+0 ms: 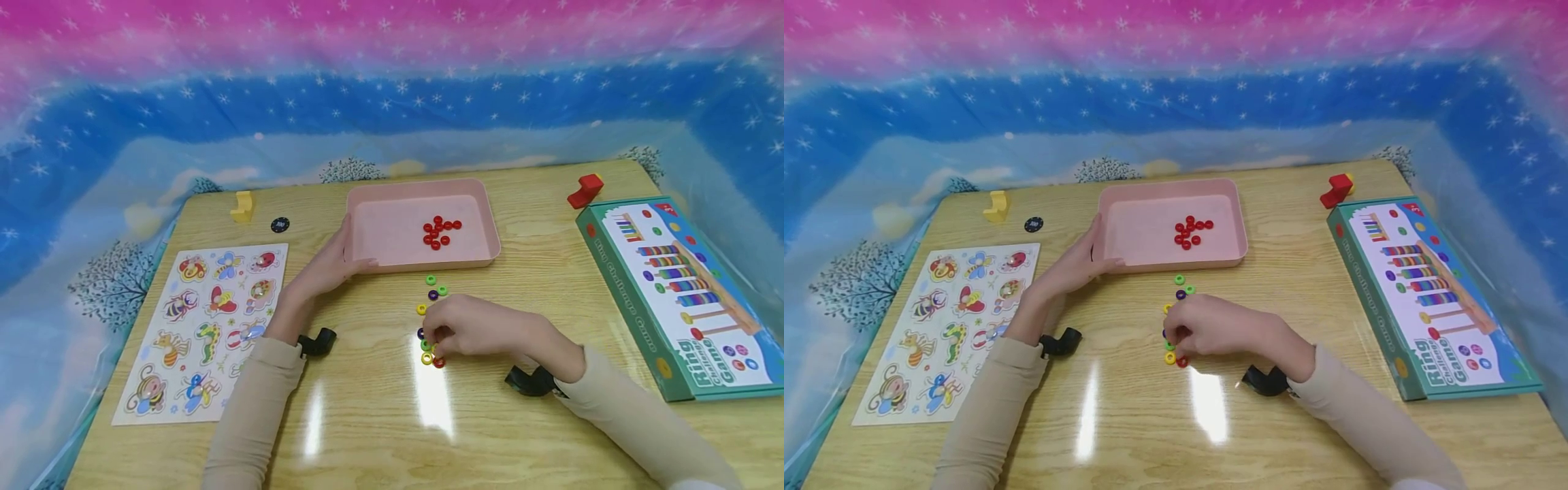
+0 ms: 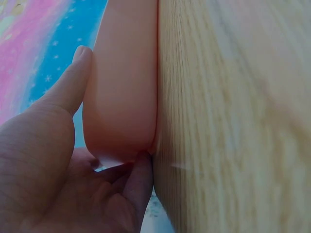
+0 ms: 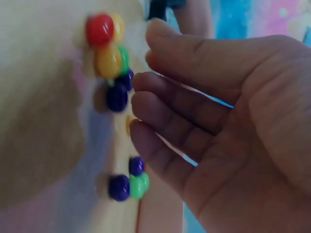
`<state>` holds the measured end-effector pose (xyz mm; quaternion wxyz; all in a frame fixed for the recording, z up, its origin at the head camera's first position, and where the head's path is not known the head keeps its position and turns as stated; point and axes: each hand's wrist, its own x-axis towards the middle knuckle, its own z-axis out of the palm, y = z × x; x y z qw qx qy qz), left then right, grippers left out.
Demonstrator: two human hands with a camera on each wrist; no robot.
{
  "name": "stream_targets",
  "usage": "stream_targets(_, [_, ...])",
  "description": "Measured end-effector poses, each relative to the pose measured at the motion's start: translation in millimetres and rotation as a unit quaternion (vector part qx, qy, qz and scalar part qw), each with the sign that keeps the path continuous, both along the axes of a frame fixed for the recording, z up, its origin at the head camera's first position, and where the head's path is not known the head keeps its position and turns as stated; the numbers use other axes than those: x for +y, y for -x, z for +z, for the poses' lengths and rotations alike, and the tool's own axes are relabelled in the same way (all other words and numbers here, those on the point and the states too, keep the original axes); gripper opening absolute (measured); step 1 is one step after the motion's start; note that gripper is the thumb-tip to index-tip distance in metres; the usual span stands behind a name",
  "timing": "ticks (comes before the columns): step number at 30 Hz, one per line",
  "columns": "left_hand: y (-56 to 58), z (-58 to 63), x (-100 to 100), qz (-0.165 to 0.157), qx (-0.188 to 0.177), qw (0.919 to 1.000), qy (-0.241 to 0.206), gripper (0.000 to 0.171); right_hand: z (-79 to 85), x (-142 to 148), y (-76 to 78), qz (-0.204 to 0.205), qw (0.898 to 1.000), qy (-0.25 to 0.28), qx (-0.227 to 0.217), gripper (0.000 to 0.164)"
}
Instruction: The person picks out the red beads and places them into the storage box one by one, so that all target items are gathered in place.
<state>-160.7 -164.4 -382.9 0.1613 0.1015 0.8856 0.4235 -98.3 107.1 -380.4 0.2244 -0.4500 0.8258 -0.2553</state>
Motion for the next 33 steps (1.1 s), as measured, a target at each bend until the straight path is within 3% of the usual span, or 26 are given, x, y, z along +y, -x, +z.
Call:
stream_targets(3, [0.4, -1.1, -0.2, 0.002, -0.002, 1.0, 0.005, 0.103, -2.7, 0.2, -8.9, 0.019, 1.0, -0.02, 0.005, 0.013])
stream_targets(6, [-2.7, 6.8, 1.8, 0.01, -0.008, 0.9999, -0.01, 0.103, -5.8, -0.3, -14.6, 0.028, 0.999, -0.032, 0.032, 0.013])
stream_targets(16, [-3.4, 7.7, 1.8, 0.001, 0.001, 0.9997, -0.025, 0.106, -9.9, 1.5, -18.4, 0.022, 0.993, -0.038, 0.108, 0.009])
stream_targets(33, [-4.6, 9.8, 2.9, -0.001, 0.005, 0.9998, -0.017, 0.106, -12.8, 1.0, -14.7, 0.006, 0.993, -0.033, 0.109, 0.015])
